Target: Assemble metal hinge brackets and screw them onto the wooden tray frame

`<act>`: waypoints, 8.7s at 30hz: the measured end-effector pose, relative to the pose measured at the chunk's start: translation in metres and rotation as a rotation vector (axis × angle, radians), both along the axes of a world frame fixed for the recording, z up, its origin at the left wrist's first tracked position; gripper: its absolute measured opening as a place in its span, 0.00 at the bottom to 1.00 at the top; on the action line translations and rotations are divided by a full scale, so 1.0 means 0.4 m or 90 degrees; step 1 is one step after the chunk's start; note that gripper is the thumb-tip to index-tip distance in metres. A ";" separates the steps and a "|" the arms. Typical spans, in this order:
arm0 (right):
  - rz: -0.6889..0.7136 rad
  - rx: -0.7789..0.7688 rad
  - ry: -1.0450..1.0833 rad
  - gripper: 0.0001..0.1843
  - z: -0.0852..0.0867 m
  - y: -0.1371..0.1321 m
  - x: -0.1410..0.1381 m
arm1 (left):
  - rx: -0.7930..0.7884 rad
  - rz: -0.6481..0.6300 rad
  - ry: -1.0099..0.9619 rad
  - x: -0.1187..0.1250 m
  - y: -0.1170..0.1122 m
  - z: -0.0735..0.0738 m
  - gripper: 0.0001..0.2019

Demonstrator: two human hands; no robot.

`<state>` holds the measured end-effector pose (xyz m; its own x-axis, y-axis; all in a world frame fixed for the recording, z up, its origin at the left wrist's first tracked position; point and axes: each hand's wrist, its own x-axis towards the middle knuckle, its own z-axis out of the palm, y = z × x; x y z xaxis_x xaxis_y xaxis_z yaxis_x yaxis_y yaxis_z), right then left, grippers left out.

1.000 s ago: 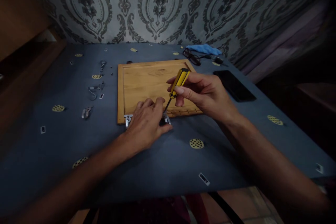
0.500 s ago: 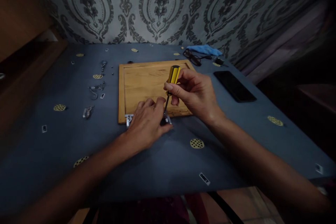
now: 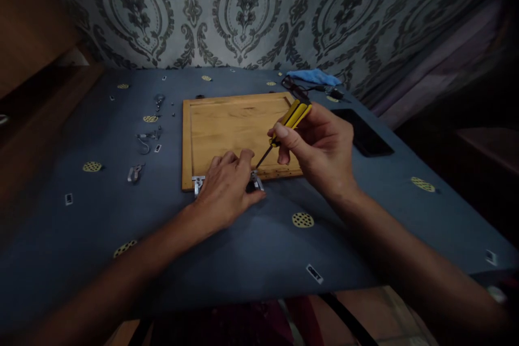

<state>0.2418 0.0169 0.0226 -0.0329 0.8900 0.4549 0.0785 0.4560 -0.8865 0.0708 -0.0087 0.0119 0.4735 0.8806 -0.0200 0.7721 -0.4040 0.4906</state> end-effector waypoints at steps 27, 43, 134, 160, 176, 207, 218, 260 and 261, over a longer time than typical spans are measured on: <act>0.124 -0.032 -0.063 0.17 0.002 -0.006 0.021 | 0.004 0.007 0.010 0.003 0.003 -0.002 0.21; 0.136 -0.029 -0.110 0.23 0.002 0.029 -0.007 | 0.043 -0.012 0.009 -0.001 0.006 -0.019 0.24; 0.033 0.016 -0.053 0.20 0.001 0.005 0.021 | 0.006 0.014 -0.004 -0.002 -0.001 -0.008 0.24; 0.178 -0.056 -0.100 0.20 0.017 0.006 0.039 | 0.006 0.002 -0.010 -0.003 0.002 -0.010 0.23; 0.052 -0.019 -0.057 0.24 -0.028 0.017 0.002 | 0.015 -0.007 0.007 -0.004 0.000 -0.011 0.25; 0.020 -0.003 -0.079 0.21 -0.003 -0.016 0.019 | 0.027 0.000 -0.009 -0.006 0.001 -0.019 0.21; 0.048 0.000 -0.092 0.19 -0.009 -0.011 0.022 | 0.020 -0.005 -0.007 -0.003 0.002 -0.012 0.23; -0.017 0.080 -0.021 0.19 -0.015 0.005 -0.001 | -0.006 0.001 0.011 0.002 0.004 -0.002 0.24; -0.032 0.087 -0.009 0.18 -0.009 -0.001 -0.001 | -0.005 -0.001 0.008 0.001 0.004 -0.004 0.24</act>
